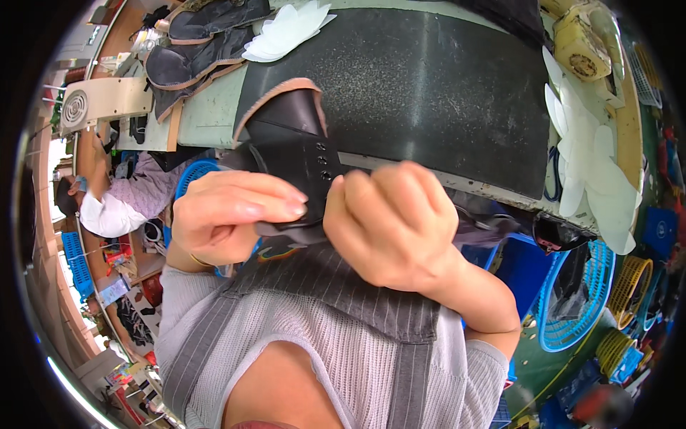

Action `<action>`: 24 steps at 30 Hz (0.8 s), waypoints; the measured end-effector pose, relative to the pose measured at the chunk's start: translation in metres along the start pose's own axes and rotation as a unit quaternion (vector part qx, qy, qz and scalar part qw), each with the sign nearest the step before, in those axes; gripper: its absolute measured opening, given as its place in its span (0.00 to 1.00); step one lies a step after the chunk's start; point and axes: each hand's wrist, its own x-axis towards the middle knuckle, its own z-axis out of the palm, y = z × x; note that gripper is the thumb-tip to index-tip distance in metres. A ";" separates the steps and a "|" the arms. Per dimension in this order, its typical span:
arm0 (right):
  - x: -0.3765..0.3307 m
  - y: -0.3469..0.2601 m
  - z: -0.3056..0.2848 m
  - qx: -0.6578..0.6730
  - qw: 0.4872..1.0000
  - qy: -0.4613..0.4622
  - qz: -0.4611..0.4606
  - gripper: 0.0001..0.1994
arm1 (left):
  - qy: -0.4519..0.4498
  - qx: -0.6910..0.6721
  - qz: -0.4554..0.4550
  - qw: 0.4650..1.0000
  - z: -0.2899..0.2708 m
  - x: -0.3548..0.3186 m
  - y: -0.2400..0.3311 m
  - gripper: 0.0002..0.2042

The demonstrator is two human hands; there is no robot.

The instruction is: Assembling shoe upper components by manually placing white padding and inner lining into the leather exterior.

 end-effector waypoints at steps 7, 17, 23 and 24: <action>0.005 0.013 -0.016 0.180 0.947 -0.071 0.255 0.22 | 0.136 0.127 0.111 0.976 0.026 0.044 -0.018 0.20; -0.010 0.038 -0.029 0.311 0.889 0.013 0.336 0.12 | 0.182 0.143 -0.016 0.973 -0.006 0.026 -0.046 0.12; -0.026 0.061 -0.020 0.506 0.799 0.091 0.311 0.12 | 0.035 -0.151 0.053 0.987 -0.031 0.058 -0.067 0.19; -0.030 0.060 -0.020 0.529 0.777 0.104 0.325 0.12 | 0.038 -0.195 0.006 0.980 -0.026 0.053 -0.061 0.21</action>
